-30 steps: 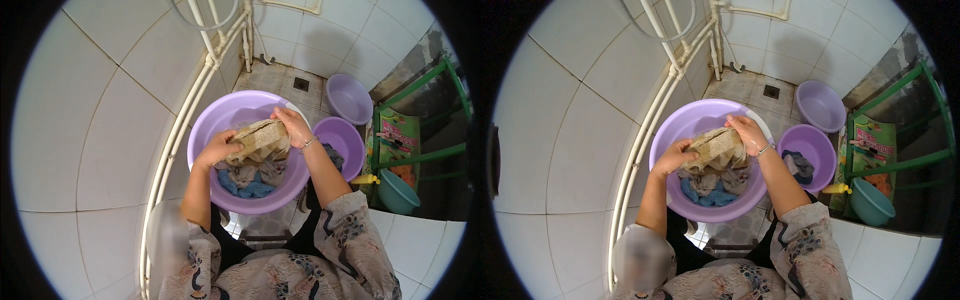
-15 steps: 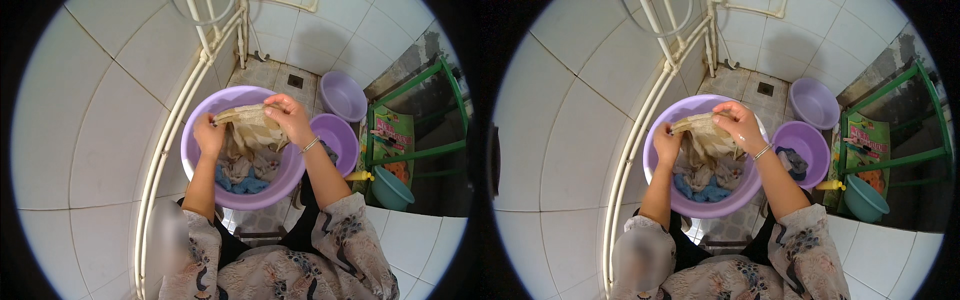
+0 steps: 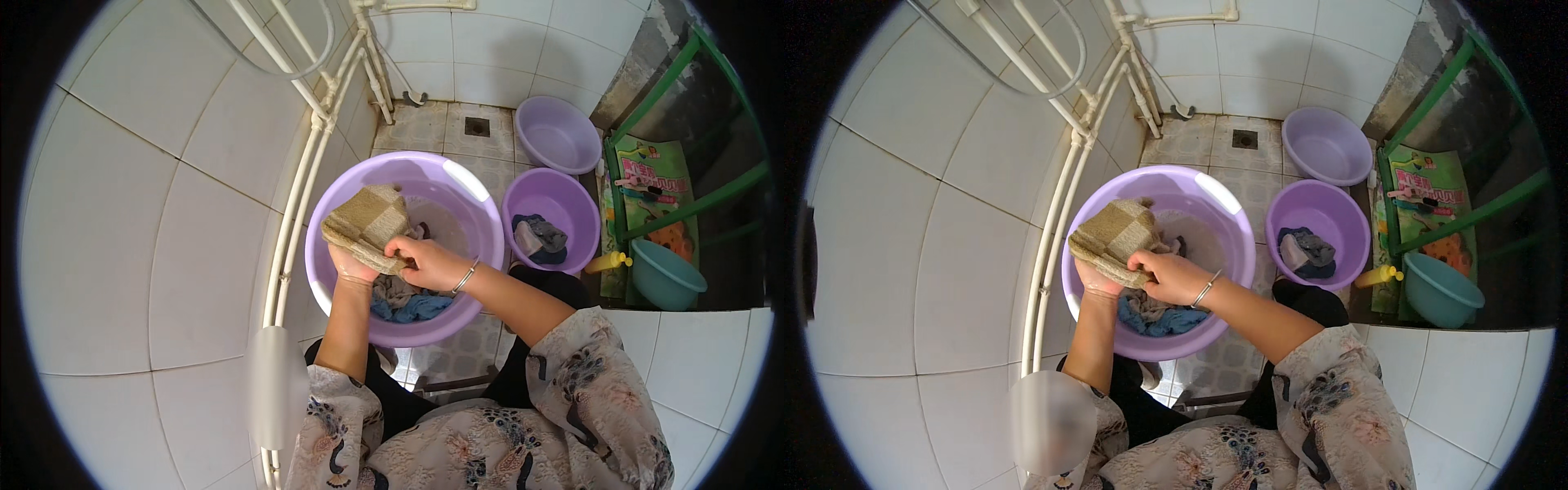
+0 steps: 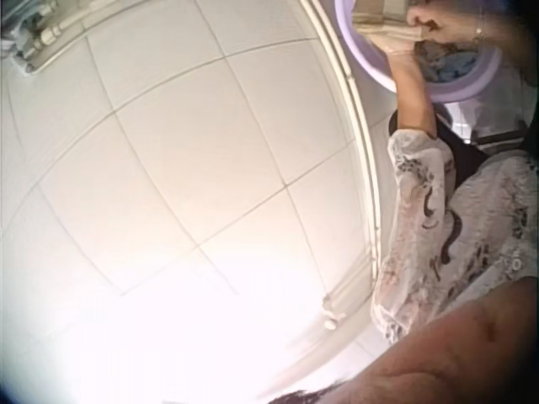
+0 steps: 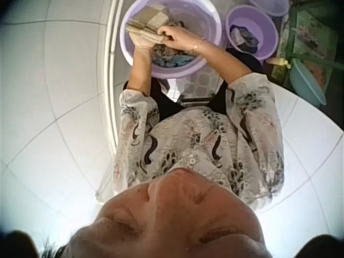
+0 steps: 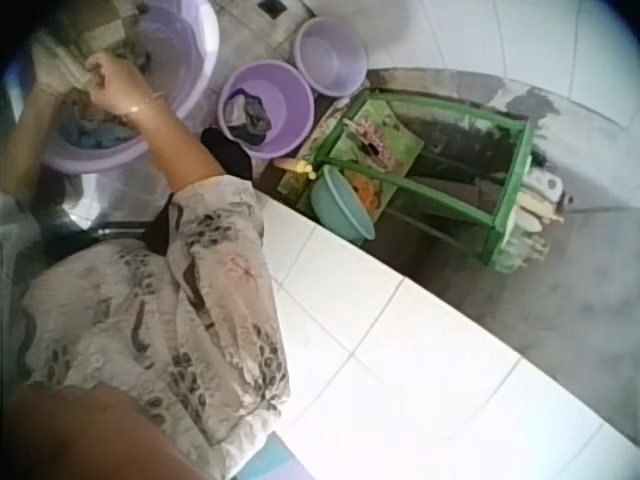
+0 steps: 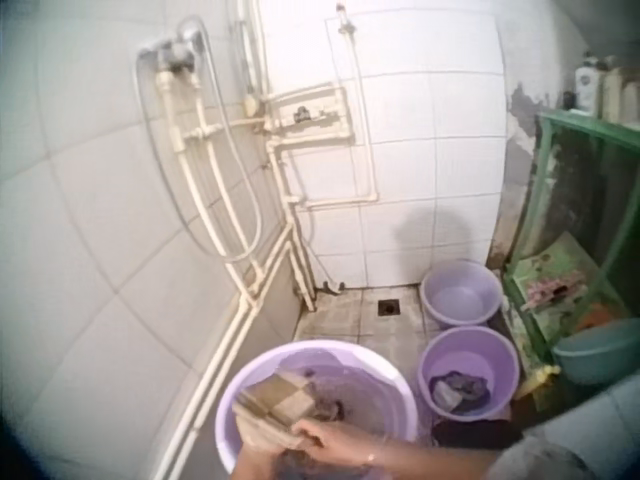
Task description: The person hand-washes a beige towel in a purple basin filled with soapy water. They repeatedly submerge, scrub, and wring the towel, then transfer it to a second purple basin. Finally, they pick up a small white cloth and begin washing it.
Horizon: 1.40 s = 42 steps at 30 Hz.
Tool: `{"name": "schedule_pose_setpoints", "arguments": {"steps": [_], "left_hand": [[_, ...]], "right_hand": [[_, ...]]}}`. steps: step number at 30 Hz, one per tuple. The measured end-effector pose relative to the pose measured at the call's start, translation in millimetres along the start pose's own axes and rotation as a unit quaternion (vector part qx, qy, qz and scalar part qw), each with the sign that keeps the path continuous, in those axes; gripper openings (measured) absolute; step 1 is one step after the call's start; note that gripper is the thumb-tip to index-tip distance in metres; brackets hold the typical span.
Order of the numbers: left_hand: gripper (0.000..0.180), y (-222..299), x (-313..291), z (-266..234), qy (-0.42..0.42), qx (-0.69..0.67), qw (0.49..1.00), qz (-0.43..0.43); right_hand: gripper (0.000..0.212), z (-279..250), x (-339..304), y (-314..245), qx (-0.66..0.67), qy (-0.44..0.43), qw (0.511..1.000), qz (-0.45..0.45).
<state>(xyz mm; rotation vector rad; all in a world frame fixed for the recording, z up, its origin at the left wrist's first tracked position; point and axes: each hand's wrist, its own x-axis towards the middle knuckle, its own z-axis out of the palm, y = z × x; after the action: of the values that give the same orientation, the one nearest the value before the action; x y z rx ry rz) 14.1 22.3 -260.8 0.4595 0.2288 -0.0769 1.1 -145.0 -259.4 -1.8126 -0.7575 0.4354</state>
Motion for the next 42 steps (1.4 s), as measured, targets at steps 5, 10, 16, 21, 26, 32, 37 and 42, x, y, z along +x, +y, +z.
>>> {"name": "schedule_pose_setpoints", "arguments": {"steps": [5,10,16,21,26,32,37,42], "left_hand": [[0.044,11,-13,7,-0.002,0.006,1.000,0.000],[0.035,4,-19,-8,0.119,0.152,0.979,-0.065],[0.048,1,-33,-42,0.068,0.259,0.954,-0.135],[0.041,-1,-45,-44,-0.034,0.422,0.891,-0.165],[0.056,-13,-40,-27,0.119,0.327,0.930,-0.117],[0.032,-16,-8,-40,0.221,0.238,0.943,-0.074],[0.029,-18,4,-37,0.252,0.242,0.935,-0.066],[0.028,-13,8,-32,0.275,0.243,0.926,-0.087]], "right_hand": [[0.025,-2,3,9,0.058,-0.010,0.998,0.023],[0.022,1,-3,39,-0.083,0.005,0.993,0.086],[0.032,7,-22,41,-0.242,-0.016,0.969,0.044],[0.028,-66,-26,-1,-0.306,0.018,0.950,0.056],[0.028,-197,-46,49,-0.069,0.125,0.977,0.158],[0.024,-215,-147,277,-0.212,0.184,0.890,0.360],[0.034,-138,-180,410,-0.247,0.178,0.811,0.500],[0.037,-123,-146,402,-0.224,0.192,0.708,0.641]]}}
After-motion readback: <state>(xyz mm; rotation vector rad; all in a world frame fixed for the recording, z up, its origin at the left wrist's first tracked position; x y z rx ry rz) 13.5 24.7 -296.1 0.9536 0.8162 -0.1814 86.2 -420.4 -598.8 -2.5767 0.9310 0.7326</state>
